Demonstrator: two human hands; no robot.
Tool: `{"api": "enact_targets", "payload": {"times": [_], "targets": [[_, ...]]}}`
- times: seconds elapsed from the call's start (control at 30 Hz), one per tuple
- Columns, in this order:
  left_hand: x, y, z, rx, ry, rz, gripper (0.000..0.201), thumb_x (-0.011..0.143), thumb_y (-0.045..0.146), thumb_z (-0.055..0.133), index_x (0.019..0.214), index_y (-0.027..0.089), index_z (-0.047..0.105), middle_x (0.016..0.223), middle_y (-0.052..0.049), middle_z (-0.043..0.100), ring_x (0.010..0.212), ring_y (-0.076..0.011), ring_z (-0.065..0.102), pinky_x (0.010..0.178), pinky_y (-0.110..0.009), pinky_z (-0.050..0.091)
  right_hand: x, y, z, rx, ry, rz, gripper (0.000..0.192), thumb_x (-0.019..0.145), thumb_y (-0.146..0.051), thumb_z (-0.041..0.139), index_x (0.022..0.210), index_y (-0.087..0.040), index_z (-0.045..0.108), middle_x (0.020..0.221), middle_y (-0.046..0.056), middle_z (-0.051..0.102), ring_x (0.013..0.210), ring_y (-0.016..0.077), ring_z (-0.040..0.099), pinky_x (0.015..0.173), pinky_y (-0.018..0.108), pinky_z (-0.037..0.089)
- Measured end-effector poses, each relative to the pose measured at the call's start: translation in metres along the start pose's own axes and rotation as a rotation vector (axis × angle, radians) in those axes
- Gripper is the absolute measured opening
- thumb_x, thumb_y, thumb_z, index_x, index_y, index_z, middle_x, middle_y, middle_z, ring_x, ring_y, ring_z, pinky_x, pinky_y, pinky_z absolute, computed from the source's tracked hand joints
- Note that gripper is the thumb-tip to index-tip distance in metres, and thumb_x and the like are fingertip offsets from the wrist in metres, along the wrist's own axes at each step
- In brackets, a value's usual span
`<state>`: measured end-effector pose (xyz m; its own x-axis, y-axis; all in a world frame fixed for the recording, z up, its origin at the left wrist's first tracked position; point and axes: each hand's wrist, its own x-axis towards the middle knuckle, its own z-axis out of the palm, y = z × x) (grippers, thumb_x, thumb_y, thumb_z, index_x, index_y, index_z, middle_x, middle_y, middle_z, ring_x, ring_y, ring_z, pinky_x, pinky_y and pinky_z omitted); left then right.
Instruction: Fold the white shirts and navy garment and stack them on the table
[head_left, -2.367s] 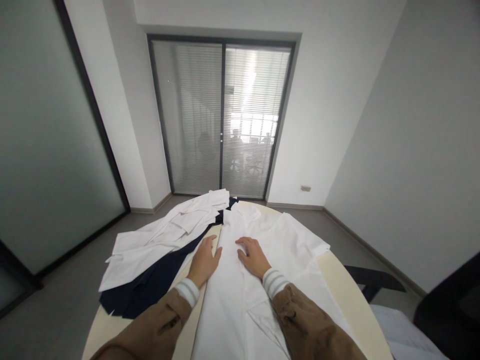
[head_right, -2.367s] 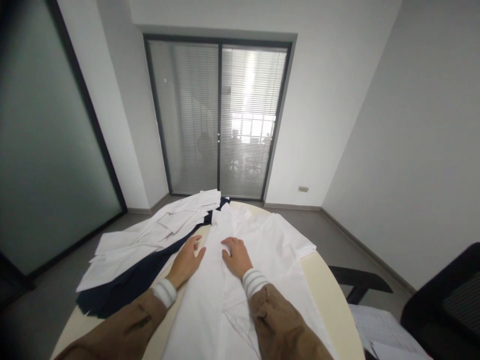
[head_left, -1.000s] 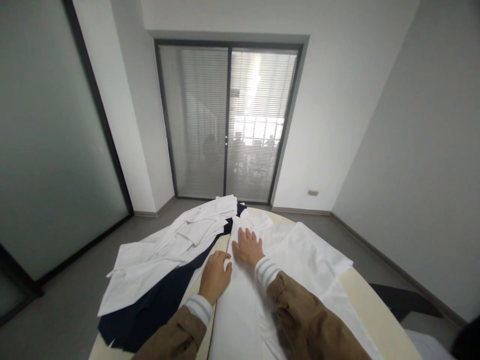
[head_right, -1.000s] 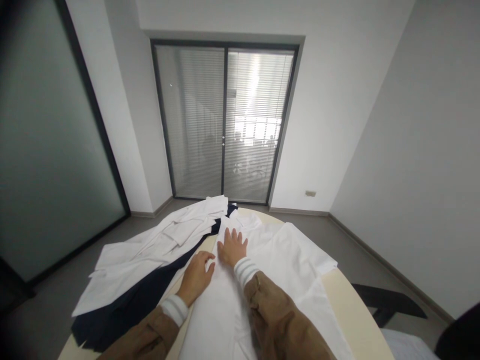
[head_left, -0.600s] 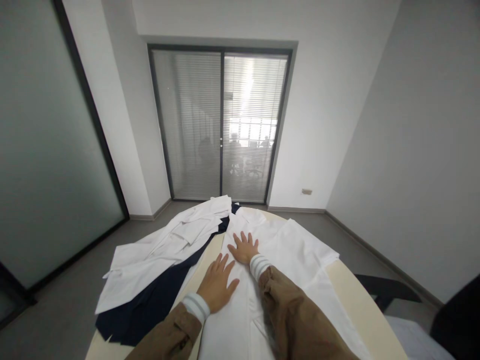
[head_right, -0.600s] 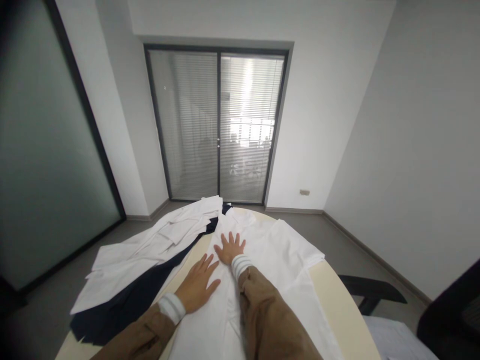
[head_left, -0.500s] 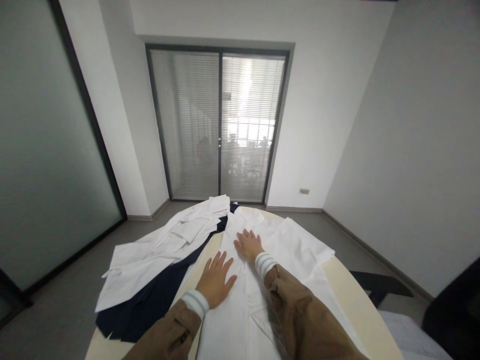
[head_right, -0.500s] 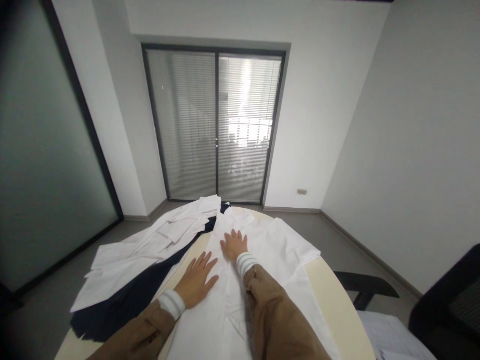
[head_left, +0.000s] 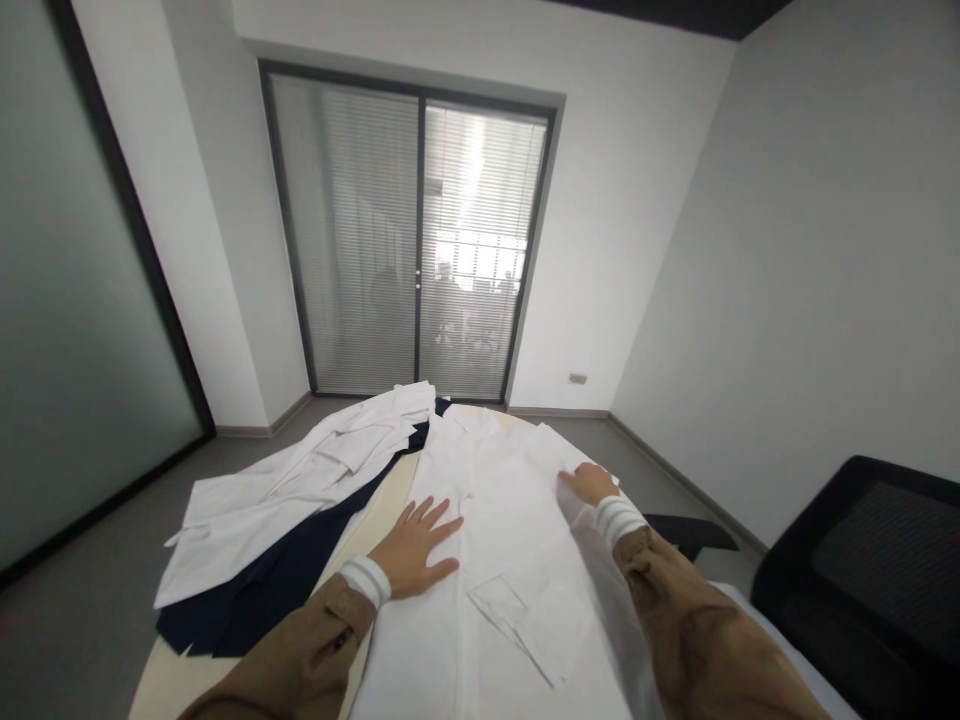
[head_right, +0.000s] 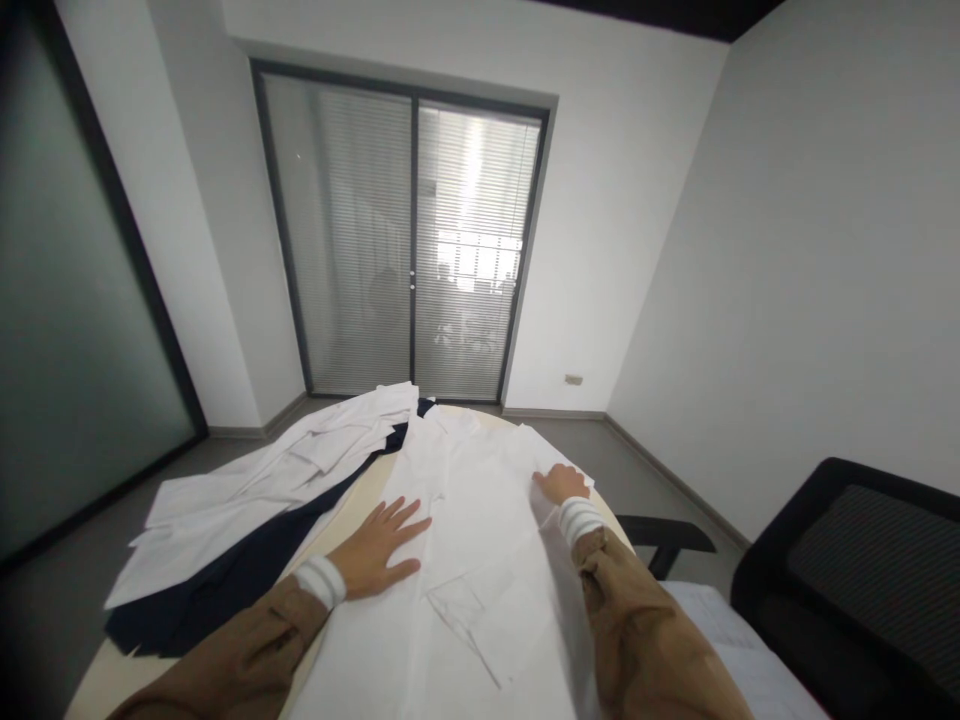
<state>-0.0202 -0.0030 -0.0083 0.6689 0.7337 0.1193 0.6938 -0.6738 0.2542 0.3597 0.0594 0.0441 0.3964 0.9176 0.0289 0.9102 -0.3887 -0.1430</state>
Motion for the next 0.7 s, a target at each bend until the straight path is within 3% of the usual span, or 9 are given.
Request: {"api": "enact_targets", "payload": {"times": [0.1, 0.3, 0.5, 0.7], "targets": [[0.000, -0.002, 0.002, -0.005, -0.001, 0.009, 0.063, 0.093, 0.059, 0.048, 0.150, 0.036, 0.036, 0.160, -0.008, 0.028, 0.148, -0.0357, 0.020, 0.117, -0.061, 0.018, -0.001, 0.007, 0.002, 0.054, -0.061, -0.073, 0.041, 0.093, -0.044, 0.049, 0.098, -0.010, 0.071, 0.108, 0.019, 0.070, 0.102, 0.0270, 0.065, 0.083, 0.033, 0.045], [0.000, -0.002, 0.002, -0.014, 0.017, 0.045, 0.063, 0.091, 0.055, 0.052, 0.150, 0.039, 0.035, 0.160, -0.004, 0.029, 0.147, -0.0378, 0.021, 0.116, -0.063, 0.019, -0.003, -0.007, -0.010, 0.117, -0.096, -0.186, 0.035, 0.088, -0.030, 0.061, 0.116, -0.009, 0.061, 0.113, 0.018, 0.069, 0.104, 0.0263, 0.064, 0.081, 0.030, 0.043], [0.000, 0.000, -0.001, -0.034, 0.013, 0.059, 0.064, 0.091, 0.053, 0.054, 0.150, 0.038, 0.036, 0.159, -0.002, 0.033, 0.147, -0.0393, 0.020, 0.116, -0.065, 0.018, -0.008, -0.061, -0.021, 0.186, -0.093, -0.269, 0.041, 0.092, -0.029, 0.055, 0.126, -0.007, 0.052, 0.115, 0.021, 0.067, 0.104, 0.0276, 0.064, 0.081, 0.032, 0.044], [0.000, -0.001, -0.003, -0.053, 0.036, 0.072, 0.063, 0.090, 0.052, 0.056, 0.149, 0.038, 0.038, 0.158, -0.002, 0.035, 0.147, -0.0391, 0.022, 0.115, -0.065, 0.019, -0.027, -0.125, 0.000, 0.221, -0.162, -0.437, 0.052, 0.091, -0.029, 0.059, 0.138, -0.015, 0.042, 0.110, 0.013, 0.071, 0.102, 0.0235, 0.066, 0.083, 0.029, 0.043]]}}
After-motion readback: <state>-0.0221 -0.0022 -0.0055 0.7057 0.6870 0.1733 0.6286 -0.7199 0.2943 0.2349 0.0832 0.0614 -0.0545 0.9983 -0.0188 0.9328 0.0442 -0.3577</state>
